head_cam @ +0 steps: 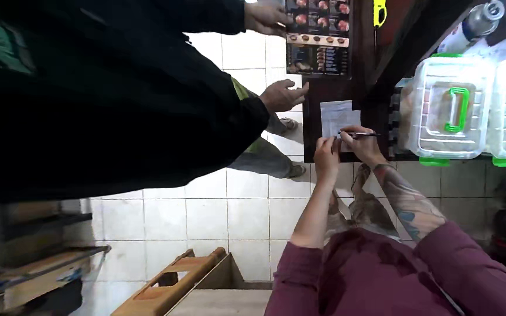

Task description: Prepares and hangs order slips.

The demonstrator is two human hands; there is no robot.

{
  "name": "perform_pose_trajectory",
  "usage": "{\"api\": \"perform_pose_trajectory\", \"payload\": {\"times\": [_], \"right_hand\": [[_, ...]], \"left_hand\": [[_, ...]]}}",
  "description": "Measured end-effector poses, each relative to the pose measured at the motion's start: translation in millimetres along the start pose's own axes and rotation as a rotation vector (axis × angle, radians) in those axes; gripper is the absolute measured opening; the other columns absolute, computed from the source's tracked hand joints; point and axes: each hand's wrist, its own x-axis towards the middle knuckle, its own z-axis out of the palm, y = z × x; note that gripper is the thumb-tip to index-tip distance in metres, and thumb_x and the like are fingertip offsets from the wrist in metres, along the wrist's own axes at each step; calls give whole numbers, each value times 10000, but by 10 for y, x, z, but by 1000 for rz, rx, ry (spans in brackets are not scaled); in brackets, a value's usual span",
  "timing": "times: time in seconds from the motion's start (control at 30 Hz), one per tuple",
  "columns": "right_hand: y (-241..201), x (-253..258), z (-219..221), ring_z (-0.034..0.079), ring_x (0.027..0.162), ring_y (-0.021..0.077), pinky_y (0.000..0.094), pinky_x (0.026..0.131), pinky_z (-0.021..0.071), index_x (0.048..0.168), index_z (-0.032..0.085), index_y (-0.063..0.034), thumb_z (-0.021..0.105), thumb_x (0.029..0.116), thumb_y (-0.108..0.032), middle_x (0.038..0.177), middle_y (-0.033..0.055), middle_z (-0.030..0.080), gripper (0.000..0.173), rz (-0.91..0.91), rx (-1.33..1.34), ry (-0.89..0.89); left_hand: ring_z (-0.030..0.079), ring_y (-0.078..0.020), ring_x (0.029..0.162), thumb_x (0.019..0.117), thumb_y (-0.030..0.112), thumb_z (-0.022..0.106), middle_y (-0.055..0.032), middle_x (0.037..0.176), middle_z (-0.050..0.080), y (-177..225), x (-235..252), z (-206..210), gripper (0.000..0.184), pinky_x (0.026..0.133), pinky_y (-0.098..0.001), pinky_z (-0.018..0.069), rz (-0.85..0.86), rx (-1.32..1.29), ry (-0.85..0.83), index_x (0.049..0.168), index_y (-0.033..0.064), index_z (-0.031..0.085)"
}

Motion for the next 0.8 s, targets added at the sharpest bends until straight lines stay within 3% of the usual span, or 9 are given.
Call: {"api": "perform_pose_trajectory", "payload": {"times": [0.13,0.27,0.4,0.8], "right_hand": [[123,78,42,701,746,96,314,705,618,1052,752,-48,681,971,-176,906,51,748,167,-29,68,-32],[216,64,74,693,792,68,266,745,601,1002,755,-22,702,951,-136,920,52,747,136,-161,66,-43],[252,58,131,691,807,63,237,755,595,991,756,-4,708,950,-108,930,69,745,122,-226,50,-47],[225,38,115,673,786,43,209,716,577,962,750,-14,693,958,-119,919,55,734,119,-192,22,-34]], "left_hand": [[642,-303,1142,987,120,642,-168,1289,624,3,-161,-121,307,962,-466,562,17,40,-103,1287,80,693],[633,-324,1095,999,118,611,-156,1154,672,-95,-230,-127,309,945,-477,538,74,93,-142,1293,70,691],[632,-298,1071,1016,175,619,-132,1125,678,-172,-251,-45,316,933,-440,535,108,102,-100,1310,82,686],[635,-300,1030,994,166,652,-131,1069,678,-165,-245,-116,324,893,-433,541,108,59,-101,1305,82,691]]}}
